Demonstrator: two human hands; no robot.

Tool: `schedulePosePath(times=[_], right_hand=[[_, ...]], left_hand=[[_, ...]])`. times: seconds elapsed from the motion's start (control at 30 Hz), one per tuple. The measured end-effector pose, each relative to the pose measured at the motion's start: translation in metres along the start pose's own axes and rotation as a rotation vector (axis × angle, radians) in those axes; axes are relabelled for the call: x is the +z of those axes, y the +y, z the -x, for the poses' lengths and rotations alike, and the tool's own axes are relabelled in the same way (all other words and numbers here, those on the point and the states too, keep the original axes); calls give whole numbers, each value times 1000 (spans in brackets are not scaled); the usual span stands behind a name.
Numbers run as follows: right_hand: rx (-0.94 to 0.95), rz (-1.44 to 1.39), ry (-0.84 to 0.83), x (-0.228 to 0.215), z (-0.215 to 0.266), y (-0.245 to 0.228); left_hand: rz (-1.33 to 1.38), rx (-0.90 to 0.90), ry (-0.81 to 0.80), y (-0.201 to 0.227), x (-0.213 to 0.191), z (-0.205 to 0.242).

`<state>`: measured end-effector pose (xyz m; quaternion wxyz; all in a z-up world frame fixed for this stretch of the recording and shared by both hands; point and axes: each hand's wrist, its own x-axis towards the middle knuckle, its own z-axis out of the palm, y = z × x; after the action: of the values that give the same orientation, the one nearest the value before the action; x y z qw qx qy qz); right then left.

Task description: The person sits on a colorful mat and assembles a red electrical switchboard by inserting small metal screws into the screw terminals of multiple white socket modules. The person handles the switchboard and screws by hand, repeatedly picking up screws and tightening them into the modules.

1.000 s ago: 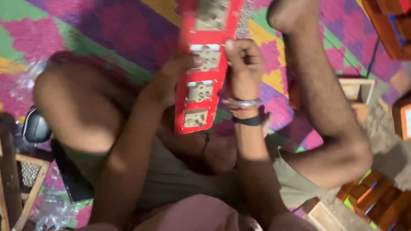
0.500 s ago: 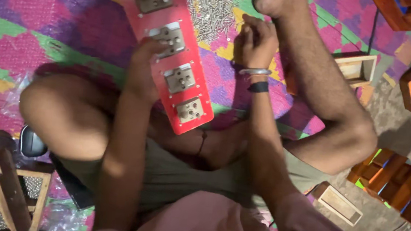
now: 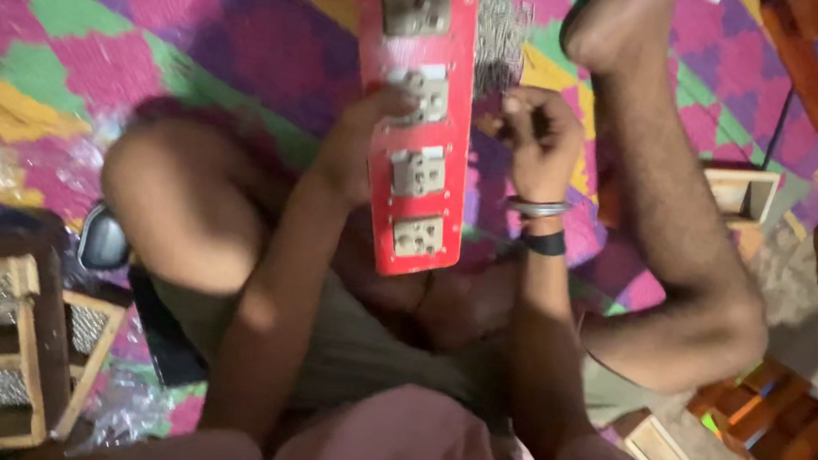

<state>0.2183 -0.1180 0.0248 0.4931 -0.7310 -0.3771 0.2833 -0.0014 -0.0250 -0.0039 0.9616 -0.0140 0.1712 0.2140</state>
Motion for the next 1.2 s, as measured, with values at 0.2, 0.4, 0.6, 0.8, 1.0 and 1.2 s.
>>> schedulePosePath(times=[0.2,0.4,0.6,0.8,1.0,1.2], right_hand=[[-10,-45,-324,17,16,-26],[91,-214,-372,14,22,-24],[237,-508,-343,20,28,-18],[252,-632,-319,25,30,8],[0,-469,-222,34,31,12],[276,-745,-174,36,38,-31]], left_hand=[[-78,41,-69,-1,8,0],[-86,51,-76,-3,7,2],[-103,5,2,0,7,0],[-99,56,-55,4,11,2],[-92,17,57,5,11,0],[-115,164,7,6,13,2]])
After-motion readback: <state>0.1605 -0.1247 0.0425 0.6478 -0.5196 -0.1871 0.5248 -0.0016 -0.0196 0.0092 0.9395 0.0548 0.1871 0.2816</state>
